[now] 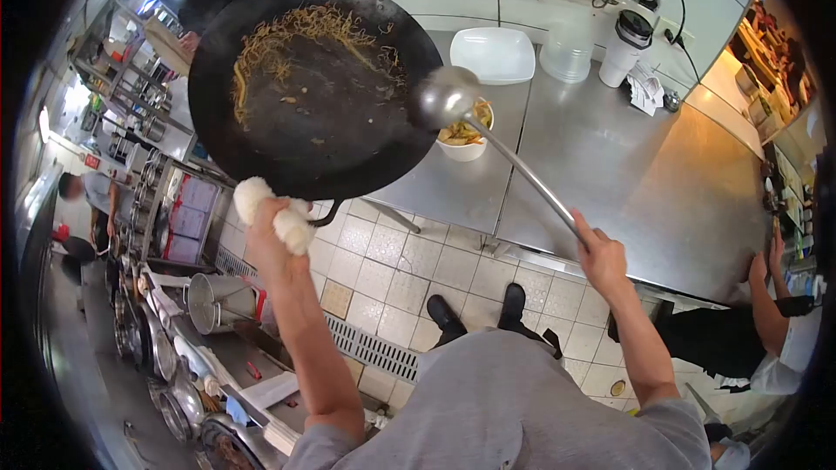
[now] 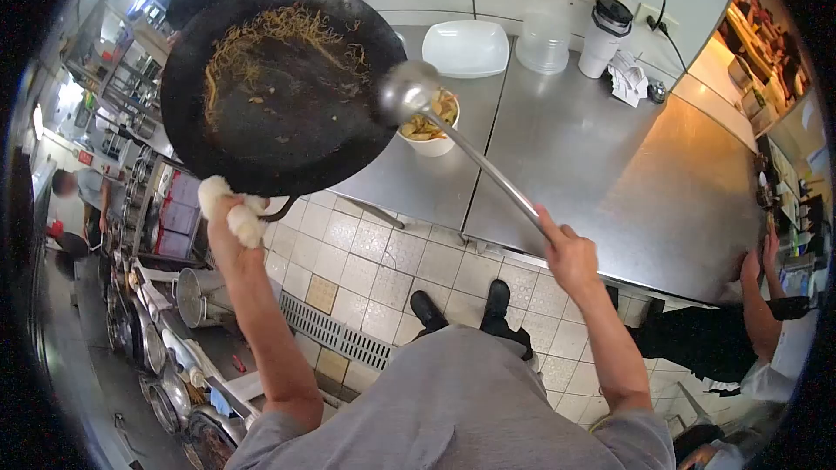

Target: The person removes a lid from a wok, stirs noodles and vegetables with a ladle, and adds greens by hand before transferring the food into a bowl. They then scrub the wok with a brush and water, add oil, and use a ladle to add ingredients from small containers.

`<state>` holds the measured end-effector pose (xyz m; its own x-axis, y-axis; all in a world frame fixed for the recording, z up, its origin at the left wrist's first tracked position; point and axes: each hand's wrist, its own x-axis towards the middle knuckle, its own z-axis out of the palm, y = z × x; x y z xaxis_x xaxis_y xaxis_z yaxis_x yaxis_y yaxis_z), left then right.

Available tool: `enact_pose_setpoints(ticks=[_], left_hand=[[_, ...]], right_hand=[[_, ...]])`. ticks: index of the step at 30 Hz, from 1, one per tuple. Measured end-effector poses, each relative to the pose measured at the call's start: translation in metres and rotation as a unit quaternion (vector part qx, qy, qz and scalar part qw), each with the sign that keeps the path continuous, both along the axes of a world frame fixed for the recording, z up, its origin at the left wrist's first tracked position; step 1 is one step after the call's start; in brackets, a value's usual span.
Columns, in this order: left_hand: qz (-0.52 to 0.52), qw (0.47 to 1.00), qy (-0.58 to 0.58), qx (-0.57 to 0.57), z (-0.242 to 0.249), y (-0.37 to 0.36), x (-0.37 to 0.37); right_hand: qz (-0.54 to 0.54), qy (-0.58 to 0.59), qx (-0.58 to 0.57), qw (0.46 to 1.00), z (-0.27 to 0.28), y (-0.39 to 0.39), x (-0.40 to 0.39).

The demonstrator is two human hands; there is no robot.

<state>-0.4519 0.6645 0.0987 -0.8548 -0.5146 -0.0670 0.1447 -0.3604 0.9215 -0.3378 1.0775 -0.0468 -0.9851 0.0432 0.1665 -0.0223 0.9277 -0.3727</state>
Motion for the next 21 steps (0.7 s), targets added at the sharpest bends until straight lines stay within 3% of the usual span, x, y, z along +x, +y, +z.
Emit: enact_pose_setpoints(ticks=[7, 9, 10, 12, 14, 16, 20, 21], left_hand=[[0.037, 0.997, 0.035, -0.05, -0.017, 0.016, -0.018], [0.013, 0.998, 0.022, -0.054, -0.018, 0.013, -0.017], [0.011, 0.999, 0.025, -0.045, -0.016, 0.015, -0.018], [0.003, 0.999, 0.032, -0.032, -0.02, 0.014, -0.017], [-0.011, 0.999, 0.037, -0.018, -0.021, 0.016, -0.016], [-0.004, 0.999, 0.038, -0.01, -0.02, 0.017, -0.014], [-0.016, 1.0, 0.027, -0.004, -0.011, 0.025, -0.007], [-0.019, 1.0, 0.024, -0.003, -0.011, 0.025, -0.008]], right_hand=[[0.02, -0.019, 0.089, 0.996, 0.046, 0.039, 0.022], [0.03, -0.047, -0.084, 0.995, 0.047, 0.02, 0.017], [0.011, -0.13, -0.239, 0.962, 0.05, -0.001, 0.007], [0.169, 0.054, -0.334, 0.926, 0.015, -0.044, -0.03], [0.082, -0.19, -0.565, 0.799, 0.07, -0.099, -0.053], [0.106, -0.187, -0.604, 0.767, 0.069, -0.135, -0.081], [0.142, -0.231, -0.569, 0.776, 0.094, -0.164, -0.085], [0.189, -0.158, -0.512, 0.823, 0.086, -0.165, -0.079]])
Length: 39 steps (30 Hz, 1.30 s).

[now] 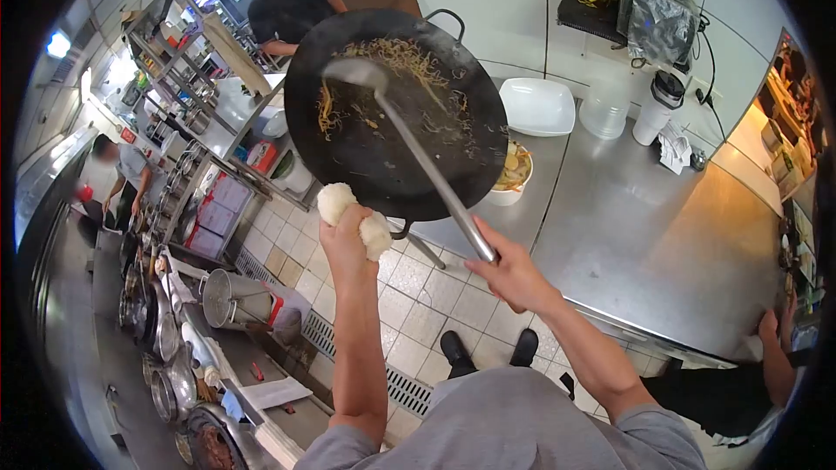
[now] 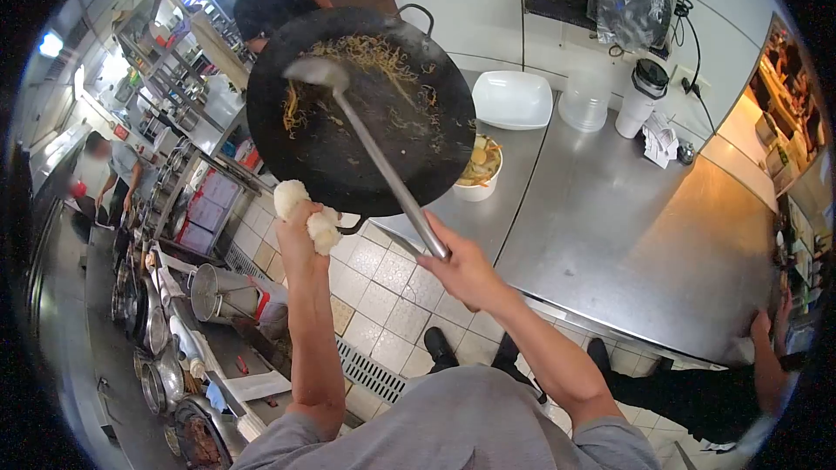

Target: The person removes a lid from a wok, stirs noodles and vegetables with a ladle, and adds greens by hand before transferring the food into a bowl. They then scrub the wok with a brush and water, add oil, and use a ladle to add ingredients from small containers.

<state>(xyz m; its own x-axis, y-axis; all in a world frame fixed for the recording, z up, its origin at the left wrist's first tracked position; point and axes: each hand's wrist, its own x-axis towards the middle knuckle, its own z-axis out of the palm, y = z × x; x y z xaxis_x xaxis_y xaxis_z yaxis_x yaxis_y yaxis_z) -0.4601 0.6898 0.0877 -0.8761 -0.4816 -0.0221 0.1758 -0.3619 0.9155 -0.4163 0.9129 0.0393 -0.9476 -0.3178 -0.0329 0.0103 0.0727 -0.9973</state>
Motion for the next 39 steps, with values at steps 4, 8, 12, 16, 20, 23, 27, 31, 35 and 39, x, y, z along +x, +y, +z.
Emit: enact_pose_setpoints(ticks=[4, 8, 12, 16, 20, 23, 27, 31, 35, 39], left_hand=[[-0.014, 1.0, 0.006, 0.004, 0.001, -0.001, 0.0], [0.002, 1.0, -0.002, 0.011, 0.005, -0.004, 0.003], [-0.003, 1.0, -0.013, 0.016, 0.002, -0.006, 0.008], [0.076, 0.996, -0.016, -0.045, -0.006, -0.011, 0.007], [0.081, 0.994, -0.028, -0.067, -0.007, -0.02, 0.012], [0.075, 0.997, -0.025, -0.008, -0.016, -0.04, 0.02], [0.019, 0.995, -0.046, 0.082, -0.019, -0.064, 0.057], [0.033, 0.997, -0.009, 0.072, -0.034, -0.08, 0.124], [0.154, 0.973, -0.149, 0.079, -0.045, -0.114, 0.209], [0.206, 0.952, -0.115, 0.193, -0.036, -0.139, 0.297]], right_hand=[[-0.016, 0.158, 0.192, 0.968, -0.044, 0.046, 0.025], [-0.057, 0.198, 0.401, 0.892, -0.074, 0.138, 0.055], [-0.108, 0.187, 0.507, 0.834, -0.059, 0.198, 0.078], [-0.134, 0.179, 0.551, 0.804, -0.039, 0.227, 0.085], [-0.145, 0.172, 0.587, 0.777, -0.027, 0.247, 0.094], [-0.139, 0.191, 0.514, 0.824, -0.016, 0.242, 0.101], [-0.067, 0.086, 0.32, 0.941, -0.021, 0.197, 0.1], [0.069, 0.049, 0.192, 0.978, -0.071, 0.127, 0.082], [0.166, -0.018, 0.108, 0.98, -0.093, 0.057, 0.071], [0.203, -0.042, 0.057, 0.977, -0.099, -0.003, 0.057]])
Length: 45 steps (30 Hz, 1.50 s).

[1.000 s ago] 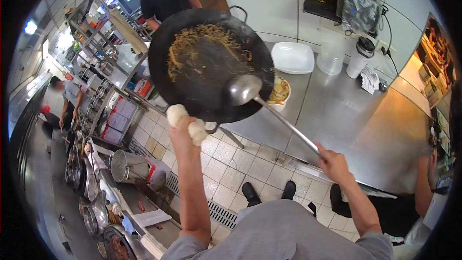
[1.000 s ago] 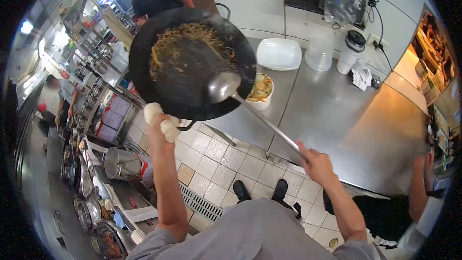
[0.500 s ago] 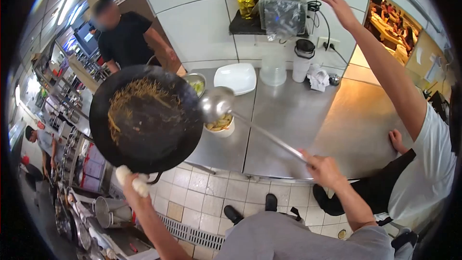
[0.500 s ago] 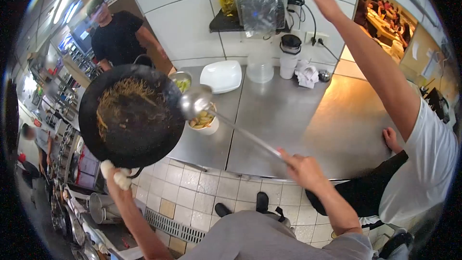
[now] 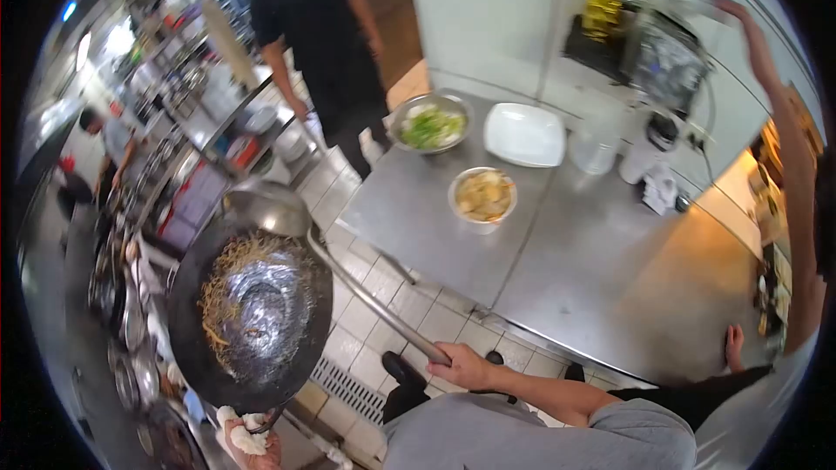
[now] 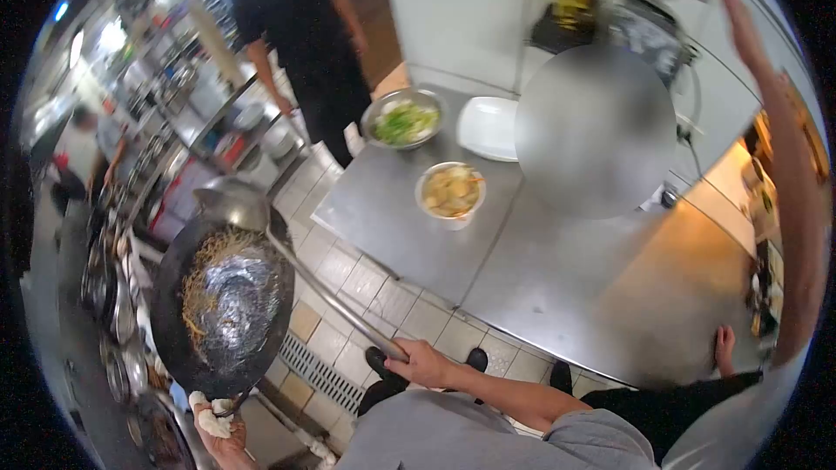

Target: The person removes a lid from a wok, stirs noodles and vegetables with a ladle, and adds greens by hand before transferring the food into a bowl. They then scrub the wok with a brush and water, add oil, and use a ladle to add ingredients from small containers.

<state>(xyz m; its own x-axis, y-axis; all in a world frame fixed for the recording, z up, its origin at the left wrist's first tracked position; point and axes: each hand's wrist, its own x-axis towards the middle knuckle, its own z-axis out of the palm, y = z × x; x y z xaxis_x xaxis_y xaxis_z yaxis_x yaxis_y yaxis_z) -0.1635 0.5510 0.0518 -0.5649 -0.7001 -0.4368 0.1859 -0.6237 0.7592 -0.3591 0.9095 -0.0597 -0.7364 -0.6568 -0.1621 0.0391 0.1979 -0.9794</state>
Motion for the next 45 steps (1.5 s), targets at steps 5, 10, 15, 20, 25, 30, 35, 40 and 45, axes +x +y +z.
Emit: enact_pose_setpoints(ticks=[5, 10, 15, 20, 25, 30, 35, 40, 45], left_hand=[[-0.179, 0.853, 0.31, 0.38, -0.02, -0.079, 0.101], [0.351, 0.935, 0.054, 0.004, -0.012, -0.116, 0.145], [0.441, 0.897, -0.011, 0.019, -0.04, -0.194, 0.194], [0.556, 0.828, -0.028, 0.068, -0.053, -0.266, 0.204], [0.61, 0.784, -0.008, 0.113, -0.07, -0.289, 0.22], [0.659, 0.735, 0.144, 0.07, -0.107, -0.316, 0.215], [0.712, 0.683, 0.154, 0.055, -0.115, -0.386, 0.176], [0.751, 0.646, 0.114, 0.067, -0.16, -0.435, 0.183], [0.783, 0.608, 0.115, 0.066, -0.188, -0.452, 0.178]], right_hand=[[-0.027, 0.015, 0.04, 0.999, -0.03, -0.06, -0.026], [-0.071, -0.084, 0.154, 0.982, -0.046, -0.125, -0.04], [-0.033, -0.118, 0.244, 0.962, -0.09, -0.207, -0.054], [0.027, -0.111, 0.27, 0.956, -0.055, -0.363, -0.054], [0.209, -0.01, 0.172, 0.963, -0.012, -0.546, -0.069], [0.423, -0.064, 0.027, 0.903, 0.035, -0.743, -0.039], [0.611, -0.085, 0.032, 0.787, 0.025, -0.91, 0.036], [0.712, 0.013, -0.095, 0.695, 0.025, -1.055, 0.176], [0.64, 0.337, -0.13, 0.678, -0.018, -1.183, 0.366]])
